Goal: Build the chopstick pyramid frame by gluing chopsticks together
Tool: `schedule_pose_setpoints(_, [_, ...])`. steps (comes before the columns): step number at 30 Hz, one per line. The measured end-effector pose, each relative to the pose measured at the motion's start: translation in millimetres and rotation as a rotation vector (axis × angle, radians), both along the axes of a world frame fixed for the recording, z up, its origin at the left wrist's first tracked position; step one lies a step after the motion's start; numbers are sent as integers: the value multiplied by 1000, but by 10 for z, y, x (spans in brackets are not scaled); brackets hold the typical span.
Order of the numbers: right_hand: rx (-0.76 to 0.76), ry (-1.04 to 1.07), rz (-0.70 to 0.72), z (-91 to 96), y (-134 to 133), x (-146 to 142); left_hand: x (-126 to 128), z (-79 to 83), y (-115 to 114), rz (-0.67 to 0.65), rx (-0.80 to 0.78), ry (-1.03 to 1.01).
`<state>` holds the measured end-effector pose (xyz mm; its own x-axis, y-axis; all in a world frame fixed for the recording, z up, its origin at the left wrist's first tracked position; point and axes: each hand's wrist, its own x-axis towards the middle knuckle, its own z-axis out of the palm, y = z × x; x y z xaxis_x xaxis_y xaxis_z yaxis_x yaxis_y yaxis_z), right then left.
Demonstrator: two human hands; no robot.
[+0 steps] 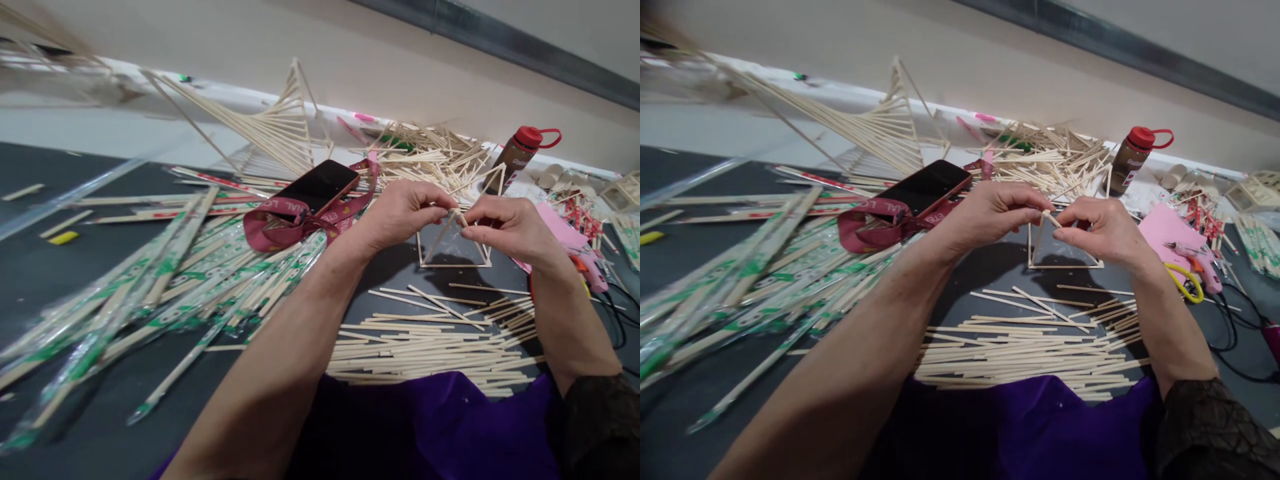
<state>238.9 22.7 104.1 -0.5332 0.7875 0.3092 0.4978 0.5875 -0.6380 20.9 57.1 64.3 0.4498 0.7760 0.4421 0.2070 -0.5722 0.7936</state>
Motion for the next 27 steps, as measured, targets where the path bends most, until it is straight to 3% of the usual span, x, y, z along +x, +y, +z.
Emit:
schedule_pose_setpoints(5, [-2,16,-2,-6,-1,0,-15,16,3,-3,27,59])
schedule_pose_setpoints(27, [45,38,20,-27,-6,-38,-72,56,-17,-27,-141,84])
